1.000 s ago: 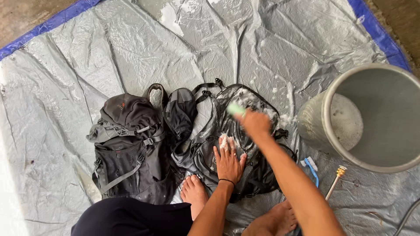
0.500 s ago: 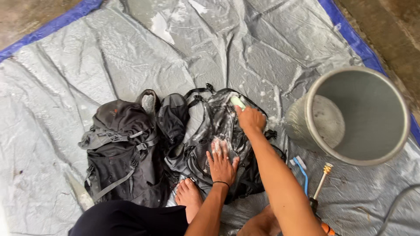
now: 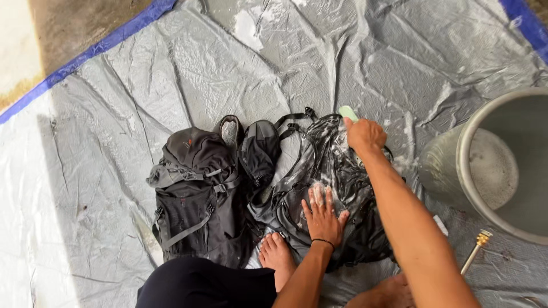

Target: The person scrubs a black backpack with a brush and soapy water on a tarp, repeatedly dipping the brush into a bucket and applying it to various parts of the bag.

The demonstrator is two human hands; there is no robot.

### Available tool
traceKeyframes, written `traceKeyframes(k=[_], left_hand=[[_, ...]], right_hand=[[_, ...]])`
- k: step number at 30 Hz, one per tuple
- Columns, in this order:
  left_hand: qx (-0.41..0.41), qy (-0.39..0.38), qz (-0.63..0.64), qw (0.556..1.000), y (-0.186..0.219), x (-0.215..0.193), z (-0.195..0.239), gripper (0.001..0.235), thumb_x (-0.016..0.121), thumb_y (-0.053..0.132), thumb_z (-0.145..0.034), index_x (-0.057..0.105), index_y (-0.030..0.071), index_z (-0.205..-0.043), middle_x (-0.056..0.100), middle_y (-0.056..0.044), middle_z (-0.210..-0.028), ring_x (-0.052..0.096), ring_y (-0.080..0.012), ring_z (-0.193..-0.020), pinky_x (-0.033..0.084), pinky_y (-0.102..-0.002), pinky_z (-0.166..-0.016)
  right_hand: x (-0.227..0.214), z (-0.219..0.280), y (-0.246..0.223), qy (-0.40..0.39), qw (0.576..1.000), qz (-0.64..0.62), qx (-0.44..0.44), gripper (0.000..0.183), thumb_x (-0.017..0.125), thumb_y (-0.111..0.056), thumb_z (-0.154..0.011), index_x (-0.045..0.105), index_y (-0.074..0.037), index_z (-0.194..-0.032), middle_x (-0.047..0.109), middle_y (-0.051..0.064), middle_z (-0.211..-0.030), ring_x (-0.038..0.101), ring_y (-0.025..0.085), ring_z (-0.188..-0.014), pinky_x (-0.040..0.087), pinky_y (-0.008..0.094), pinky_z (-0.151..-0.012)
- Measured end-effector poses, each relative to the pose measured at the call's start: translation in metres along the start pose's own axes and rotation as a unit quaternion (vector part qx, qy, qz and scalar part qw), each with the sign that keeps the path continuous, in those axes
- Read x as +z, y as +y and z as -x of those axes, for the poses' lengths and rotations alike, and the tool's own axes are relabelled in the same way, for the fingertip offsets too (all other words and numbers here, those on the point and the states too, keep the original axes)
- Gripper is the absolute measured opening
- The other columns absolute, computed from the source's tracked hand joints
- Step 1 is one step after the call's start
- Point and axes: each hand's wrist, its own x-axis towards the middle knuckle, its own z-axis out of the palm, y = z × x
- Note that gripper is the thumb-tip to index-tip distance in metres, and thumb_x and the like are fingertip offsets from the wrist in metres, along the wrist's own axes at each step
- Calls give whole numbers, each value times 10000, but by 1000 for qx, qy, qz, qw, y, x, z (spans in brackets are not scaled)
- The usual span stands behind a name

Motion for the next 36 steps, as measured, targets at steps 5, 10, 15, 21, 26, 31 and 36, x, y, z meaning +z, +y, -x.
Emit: traceKeyframes(k=[5, 10, 15, 21, 26, 31, 36], left_hand=[[-21, -40, -3, 999, 1, -5, -3, 919, 178, 728, -1048, 29, 147, -1746, -40, -191, -1823, -151, -415, -1666, -130, -682, -1300], [6, 24, 14, 1000, -2, -2, 7, 883, 225, 666, -1088, 17, 105, -1738, 5, -254, -1800, -55, -480, -1657, -68, -723, -1293], [-19, -9, 2, 1000, 3, -12, 2, 902, 233, 706, -1084, -33, 168, -1756, -54, -193, -1823, -126, -423, -1663, -91, -679, -1303], [-28, -30, -10, 999, 2, -8, -2, 911, 343, 694, -1069, 16, 191, -1754, -13, -178, -1828, -83, -403, -1675, -70, -647, -1334], [-21, -41, -48, 998, 1, -3, 0, 915, 182, 747, -1067, 0, 181, -1762, -55, -145, -1837, -147, -397, -1672, -90, -652, -1316], [-28, -54, -64, 996, 3, 1, -6, 936, 161, 777, -1047, 30, 187, -1762, -66, -135, -1838, -176, -398, -1664, -105, -658, -1321], [-27, -40, -52, 997, 3, -3, -7, 949, 168, 774, -1058, 104, 136, -1757, -87, -162, -1833, -153, -426, -1663, -100, -666, -1305]], right_hand=[[34, 115, -37, -44, 970, 57, -233, 775, 383, -683, -1106, 766, -9, -1098, 792, 188, -850, 810, 361, -835, 648, 488, -713], [11, 61, -30, -26, 970, 108, -217, 801, 392, -716, -1087, 765, -8, -1127, 812, 179, -921, 823, 379, -877, 635, 525, -672], [8, 54, -29, 29, 993, 61, -102, 574, 563, -609, -1033, 820, -107, -924, 825, 133, -890, 825, 358, -934, 650, 495, -754], [61, 132, 31, 74, 926, 165, -332, 662, 556, -751, -965, 711, -107, -959, 788, 82, -712, 819, 276, -700, 647, 465, -640], [17, 73, 77, -30, 998, 34, -36, 739, 488, -649, -1039, 751, 27, -1178, 804, 252, -936, 805, 471, -945, 627, 601, -739], [48, 159, 87, -68, 972, 79, -210, 597, 556, -651, -992, 796, -105, -957, 815, 149, -824, 831, 370, -839, 651, 509, -754], [17, 92, 142, 29, 992, 95, -72, 743, 401, -739, -1069, 716, -69, -1005, 811, 203, -861, 821, 420, -880, 625, 554, -752]])
